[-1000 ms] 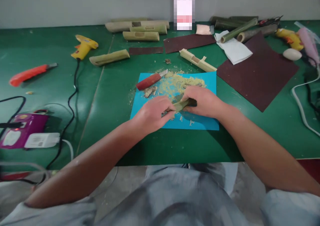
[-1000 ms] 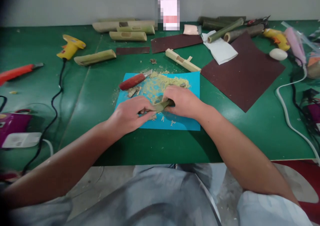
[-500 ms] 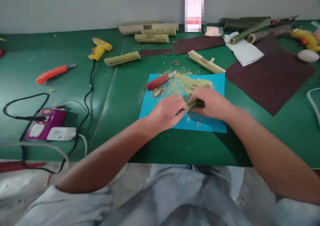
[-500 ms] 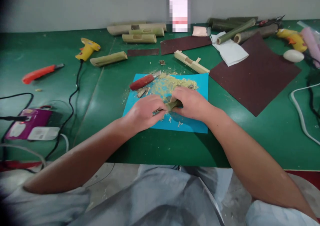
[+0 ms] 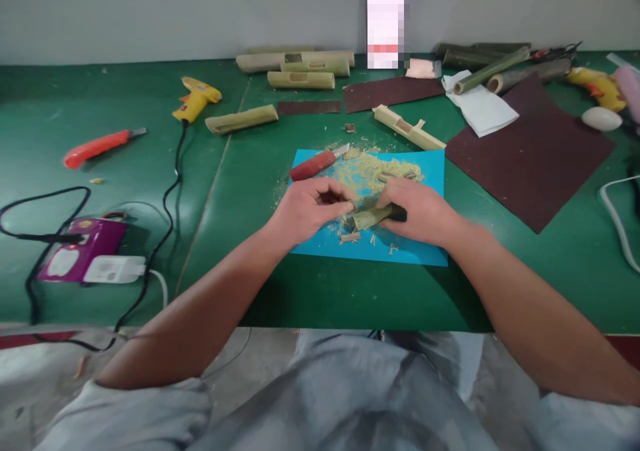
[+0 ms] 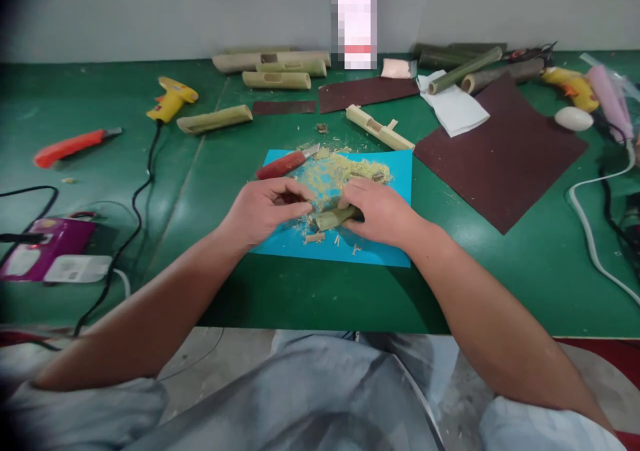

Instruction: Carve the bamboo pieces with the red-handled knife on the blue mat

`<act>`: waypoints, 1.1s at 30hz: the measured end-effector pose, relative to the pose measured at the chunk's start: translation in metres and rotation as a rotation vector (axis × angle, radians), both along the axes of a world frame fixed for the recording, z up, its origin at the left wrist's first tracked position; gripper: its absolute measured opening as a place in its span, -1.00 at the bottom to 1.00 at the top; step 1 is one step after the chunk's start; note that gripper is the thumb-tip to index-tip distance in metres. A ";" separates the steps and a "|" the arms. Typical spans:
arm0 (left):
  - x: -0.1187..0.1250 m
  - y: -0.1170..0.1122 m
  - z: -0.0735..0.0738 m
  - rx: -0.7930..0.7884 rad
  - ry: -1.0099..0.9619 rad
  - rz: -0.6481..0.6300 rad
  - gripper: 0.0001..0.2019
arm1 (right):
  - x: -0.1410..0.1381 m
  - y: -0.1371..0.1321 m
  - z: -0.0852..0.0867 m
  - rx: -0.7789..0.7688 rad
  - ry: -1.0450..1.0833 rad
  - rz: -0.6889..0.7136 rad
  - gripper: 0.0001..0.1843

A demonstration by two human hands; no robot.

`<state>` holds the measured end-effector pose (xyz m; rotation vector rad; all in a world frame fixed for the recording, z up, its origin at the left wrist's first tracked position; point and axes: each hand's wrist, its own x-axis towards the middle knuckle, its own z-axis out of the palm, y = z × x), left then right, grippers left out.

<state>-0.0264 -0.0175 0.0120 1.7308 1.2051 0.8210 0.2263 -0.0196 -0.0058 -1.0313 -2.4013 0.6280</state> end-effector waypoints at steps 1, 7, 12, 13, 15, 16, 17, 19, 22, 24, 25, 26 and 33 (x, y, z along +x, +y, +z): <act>0.000 0.000 -0.001 -0.016 -0.014 -0.003 -0.72 | 0.000 -0.001 0.000 0.012 -0.003 0.012 -0.83; 0.004 -0.001 -0.005 -0.065 -0.052 -0.027 -0.69 | -0.004 -0.009 0.002 0.087 -0.093 -0.018 -0.74; 0.010 -0.002 -0.008 -0.155 -0.176 0.027 -0.79 | -0.009 -0.010 0.001 0.149 -0.167 -0.104 -0.82; 0.011 -0.001 -0.009 -0.175 -0.214 0.046 -0.78 | -0.010 -0.010 0.001 0.157 -0.166 -0.120 -0.83; 0.011 0.002 -0.012 -0.194 -0.268 0.082 -0.75 | -0.012 -0.010 -0.001 0.166 -0.154 -0.149 -0.85; 0.011 0.003 -0.013 -0.186 -0.280 0.097 -0.74 | -0.013 -0.010 -0.002 0.167 -0.144 -0.159 -0.86; 0.010 0.004 -0.014 -0.163 -0.280 0.105 -0.73 | -0.013 -0.009 -0.003 0.167 -0.134 -0.168 -0.86; 0.009 0.005 -0.014 -0.074 -0.242 0.097 -0.76 | -0.014 -0.009 -0.004 0.165 -0.117 -0.185 -0.86; 0.010 0.003 -0.012 0.123 -0.145 0.038 -0.86 | -0.014 -0.009 -0.004 0.157 -0.116 -0.198 -0.85; 0.011 0.001 -0.011 0.249 -0.070 -0.009 -0.91 | -0.014 -0.009 -0.005 0.155 -0.113 -0.200 -0.84; 0.011 0.000 -0.010 0.307 -0.025 -0.032 -0.93 | -0.014 -0.009 -0.005 0.155 -0.106 -0.200 -0.84; 0.011 0.000 -0.010 0.361 0.024 -0.059 -0.94 | -0.013 -0.009 -0.006 0.155 -0.096 -0.201 -0.84; 0.006 0.006 -0.013 0.489 0.227 -0.158 -0.91 | -0.010 -0.008 -0.009 0.144 -0.027 -0.209 -0.85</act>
